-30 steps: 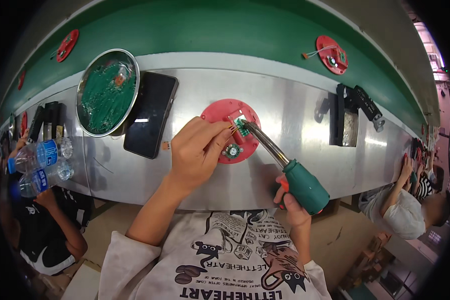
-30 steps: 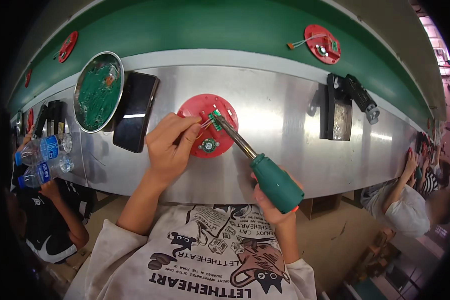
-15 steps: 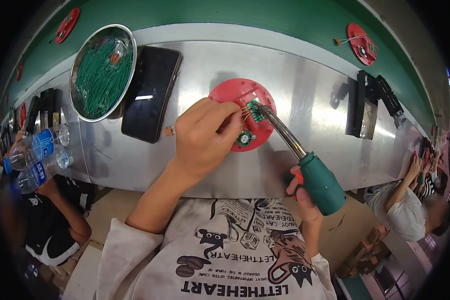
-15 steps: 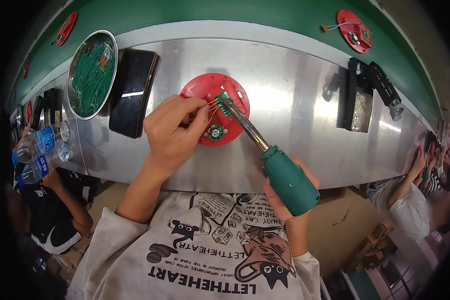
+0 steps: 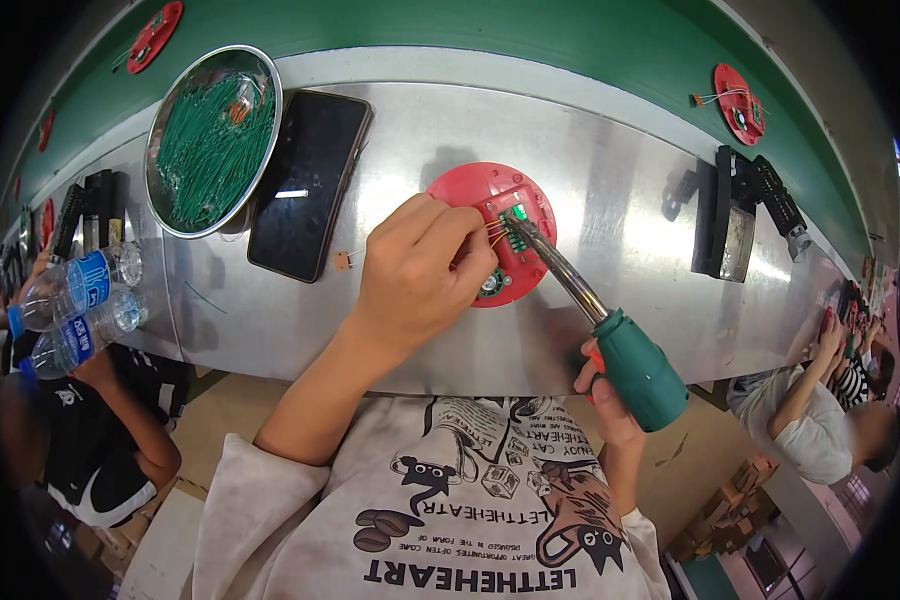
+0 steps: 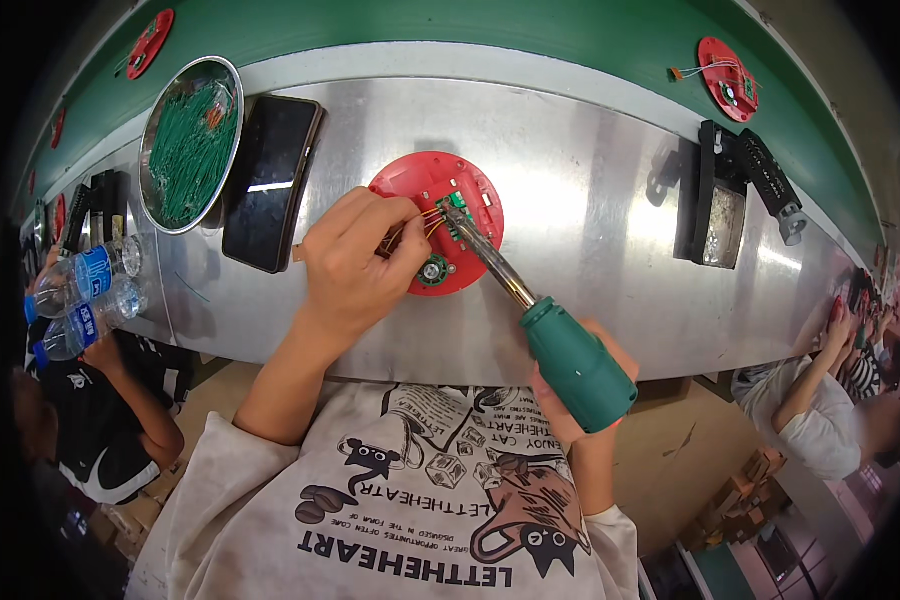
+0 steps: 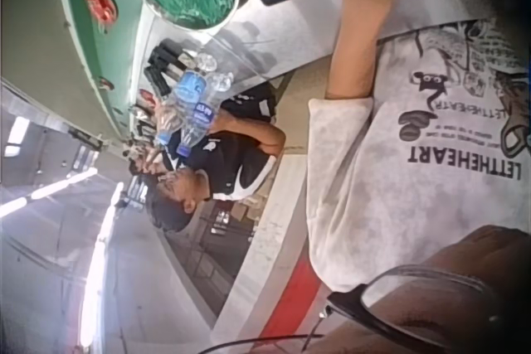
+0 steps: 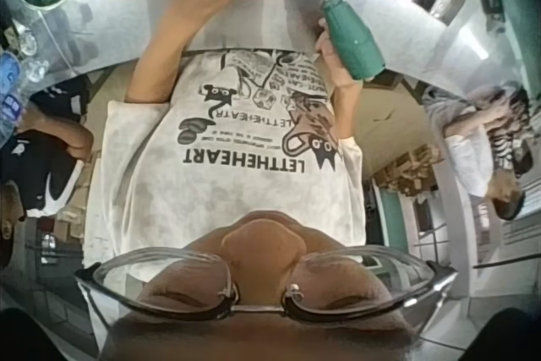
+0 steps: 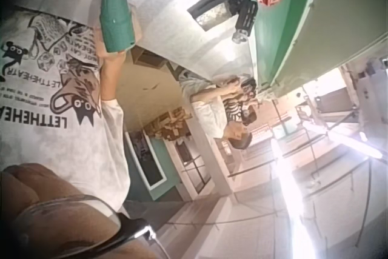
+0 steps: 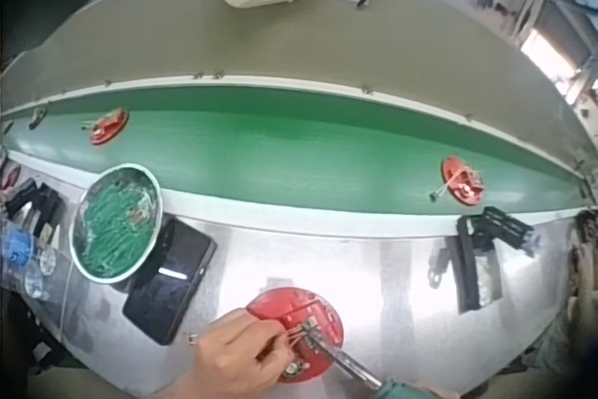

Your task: The recorder is soldering small electronic components onto red circular PCBs on an electronics assembly line.

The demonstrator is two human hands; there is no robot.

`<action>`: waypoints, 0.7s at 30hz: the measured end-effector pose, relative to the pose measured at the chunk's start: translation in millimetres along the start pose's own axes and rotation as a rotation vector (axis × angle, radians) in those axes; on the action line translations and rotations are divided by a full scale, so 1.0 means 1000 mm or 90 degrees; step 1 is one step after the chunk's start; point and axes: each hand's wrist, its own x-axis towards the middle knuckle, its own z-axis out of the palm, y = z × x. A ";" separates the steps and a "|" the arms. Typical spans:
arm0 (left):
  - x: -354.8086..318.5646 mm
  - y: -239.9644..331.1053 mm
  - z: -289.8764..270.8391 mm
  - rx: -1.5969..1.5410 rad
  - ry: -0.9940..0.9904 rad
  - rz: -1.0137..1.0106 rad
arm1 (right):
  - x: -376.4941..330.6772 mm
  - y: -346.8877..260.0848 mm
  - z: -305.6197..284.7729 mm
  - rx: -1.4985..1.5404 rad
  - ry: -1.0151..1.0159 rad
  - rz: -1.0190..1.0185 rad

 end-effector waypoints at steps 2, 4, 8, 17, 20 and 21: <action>0.000 0.000 0.000 0.002 0.005 0.003 | 0.000 0.000 0.000 0.015 -0.002 0.018; 0.000 0.001 0.000 0.004 0.009 0.005 | 0.000 0.001 0.001 0.034 -0.004 0.044; 0.000 0.002 0.001 -0.010 0.011 -0.009 | 0.000 0.004 0.002 0.046 0.000 0.015; 0.000 0.000 0.001 -0.011 0.011 0.001 | 0.000 0.002 0.002 0.077 0.002 0.008; 0.000 -0.001 0.001 -0.013 0.009 0.010 | -0.002 0.001 0.002 0.087 0.010 0.029; 0.000 -0.001 0.001 -0.014 0.006 0.017 | -0.002 0.001 0.002 0.098 0.014 0.029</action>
